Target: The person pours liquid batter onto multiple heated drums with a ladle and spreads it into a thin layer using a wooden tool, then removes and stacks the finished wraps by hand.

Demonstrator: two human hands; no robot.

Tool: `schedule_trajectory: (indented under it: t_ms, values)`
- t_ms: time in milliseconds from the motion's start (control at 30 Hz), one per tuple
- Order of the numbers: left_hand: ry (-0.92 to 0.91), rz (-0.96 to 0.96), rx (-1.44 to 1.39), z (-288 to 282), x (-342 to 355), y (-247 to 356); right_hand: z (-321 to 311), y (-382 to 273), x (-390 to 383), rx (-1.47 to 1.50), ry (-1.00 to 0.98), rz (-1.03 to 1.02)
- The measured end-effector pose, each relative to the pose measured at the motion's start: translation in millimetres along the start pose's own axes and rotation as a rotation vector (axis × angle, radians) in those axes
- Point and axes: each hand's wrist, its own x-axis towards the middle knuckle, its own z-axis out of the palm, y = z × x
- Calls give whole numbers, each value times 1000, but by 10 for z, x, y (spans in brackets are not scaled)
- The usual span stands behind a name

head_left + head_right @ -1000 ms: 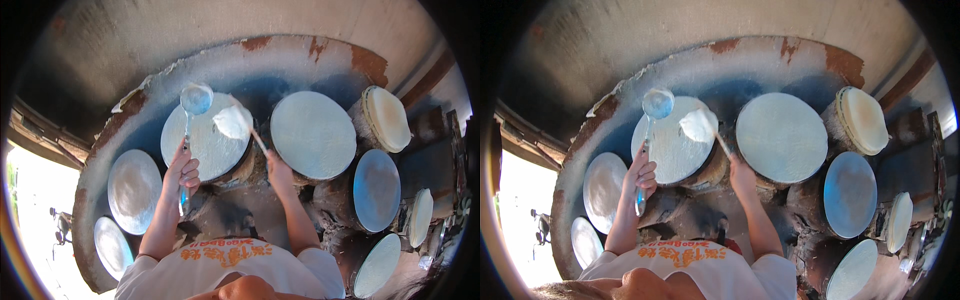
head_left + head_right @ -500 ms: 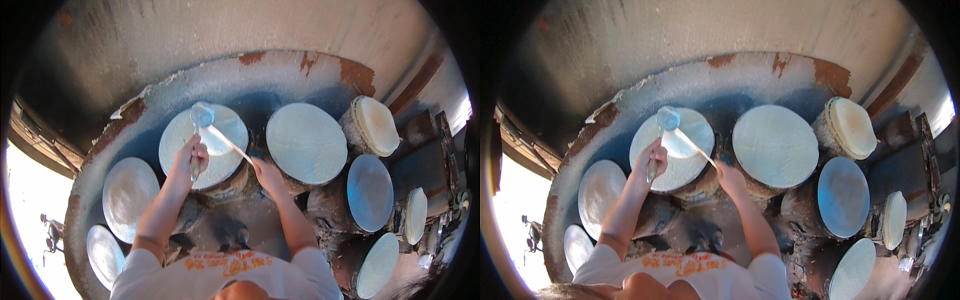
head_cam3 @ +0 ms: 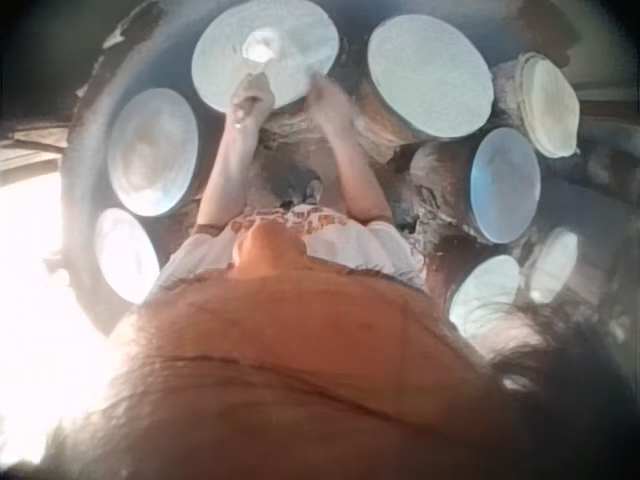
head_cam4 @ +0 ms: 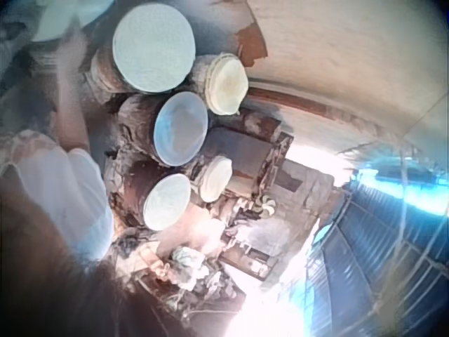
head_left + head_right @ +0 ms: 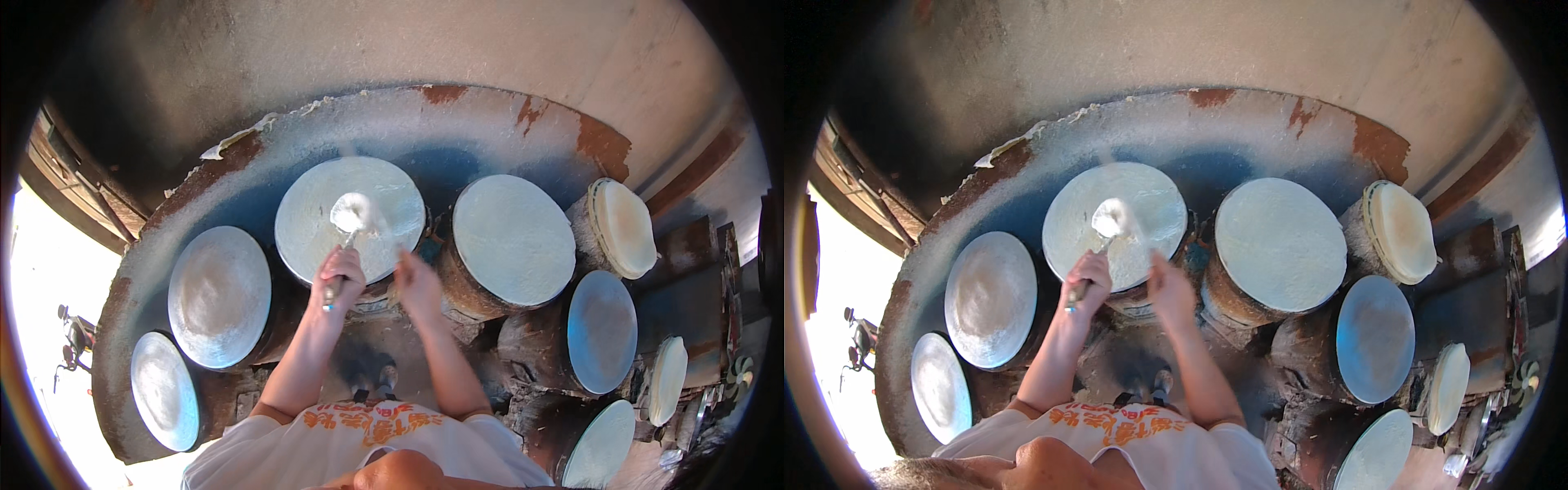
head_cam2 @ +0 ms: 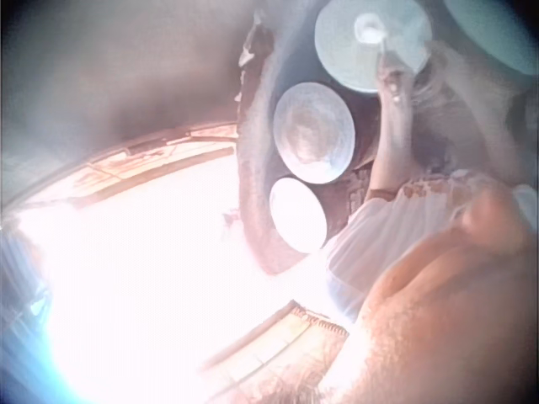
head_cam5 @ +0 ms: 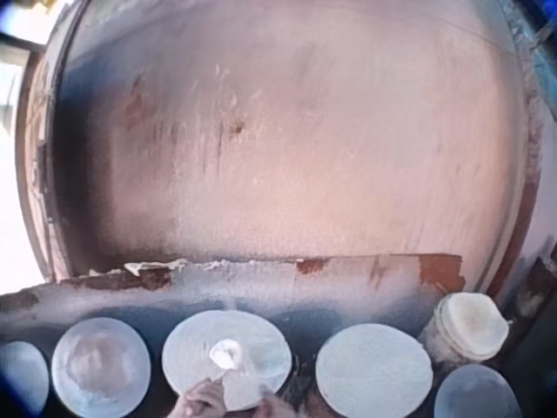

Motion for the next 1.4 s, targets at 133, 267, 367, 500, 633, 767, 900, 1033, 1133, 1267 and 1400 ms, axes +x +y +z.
schedule_trajectory:
  t_ms: [133,267,367,500,633,767,900,1033,1133,1267,1400]
  values:
    - [-256,-91,101,392,-596,-302,-281,433,79,29,-237,360]
    - [-390,172,665,532,-706,-155,212,60,59,-84,-610,178]
    - [-276,132,405,922,-945,-78,106,58,-18,49,-446,79]
    - [-340,253,546,1008,-1551,15,60,477,-514,99,-341,118]
    - [-373,231,493,1209,-1952,27,383,-48,-363,1,-396,135]
    - [-416,163,527,1392,-2285,300,703,46,-154,46,-347,314]
    - [-433,97,474,1472,-2446,401,879,-179,-44,-94,-343,226]
    - [-412,63,519,1423,-2545,573,1104,-241,-35,-525,-315,8]
    - [-369,140,561,1447,-2610,600,1141,-320,-93,-557,-233,-45]
    - [-348,211,547,1405,-2591,686,1001,-366,-348,-476,-409,57]
    - [-380,121,545,1423,-2655,809,809,-584,-597,-169,-387,33]
